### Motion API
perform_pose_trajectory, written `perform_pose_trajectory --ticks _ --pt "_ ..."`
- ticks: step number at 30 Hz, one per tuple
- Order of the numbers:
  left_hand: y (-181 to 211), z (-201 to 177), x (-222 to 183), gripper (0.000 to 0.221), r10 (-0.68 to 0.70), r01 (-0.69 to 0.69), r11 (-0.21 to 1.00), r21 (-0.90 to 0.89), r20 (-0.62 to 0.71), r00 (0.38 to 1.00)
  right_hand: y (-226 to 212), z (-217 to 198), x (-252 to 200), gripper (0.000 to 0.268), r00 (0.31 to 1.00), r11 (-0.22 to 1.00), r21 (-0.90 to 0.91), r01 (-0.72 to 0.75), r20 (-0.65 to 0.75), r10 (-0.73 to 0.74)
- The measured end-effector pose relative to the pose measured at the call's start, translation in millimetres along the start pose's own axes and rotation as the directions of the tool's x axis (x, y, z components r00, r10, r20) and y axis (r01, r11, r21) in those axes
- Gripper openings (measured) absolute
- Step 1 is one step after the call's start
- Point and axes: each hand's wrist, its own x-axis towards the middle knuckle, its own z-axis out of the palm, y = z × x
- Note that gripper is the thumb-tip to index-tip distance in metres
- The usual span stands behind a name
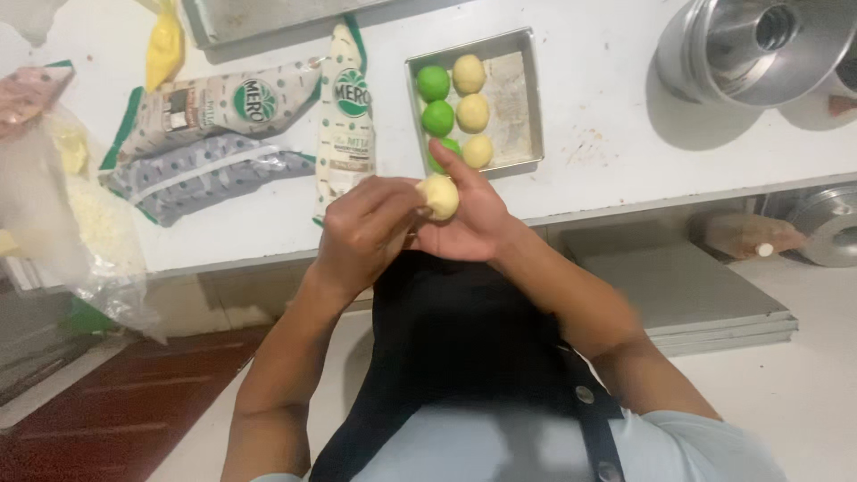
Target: The person prepares bread rolls by filling green and yellow dough balls with a white substance using a piping bag, and then placing them in a small metal tray.
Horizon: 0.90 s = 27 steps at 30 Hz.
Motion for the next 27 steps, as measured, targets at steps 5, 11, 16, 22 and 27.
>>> perform_pose_trajectory --ticks 5,11,16,22,27 --pt "11.6 27.3 10.0 0.006 -0.036 0.036 0.998 -0.049 -0.003 0.999 -15.8 10.6 -7.4 0.077 0.931 0.923 -0.161 0.349 -0.05 -0.361" --pt "5.7 56.7 1.1 0.006 0.067 -0.064 0.993 0.103 -0.022 0.998 -25.4 -15.8 -23.0 0.072 0.98 0.984 -0.07 0.163 -0.105 -0.17" --pt "13.8 68.4 4.6 0.01 -0.052 0.051 0.997 -0.059 -0.029 0.998 -37.0 -51.7 -34.1 0.069 0.974 0.969 -0.198 0.15 -0.137 -0.179" --pt "-2.6 88.7 -1.1 0.01 -0.237 0.229 0.955 -0.186 -0.021 0.971 -77.5 -60.4 -41.6 0.04 0.907 0.874 -0.434 0.22 -0.239 -0.347" --pt "-37.4 67.0 -35.4 0.016 -0.376 0.355 0.92 -0.164 -0.122 0.919 -133.5 -7.3 -26.6 0.081 0.627 -0.301 -0.906 -0.297 0.053 -0.777"
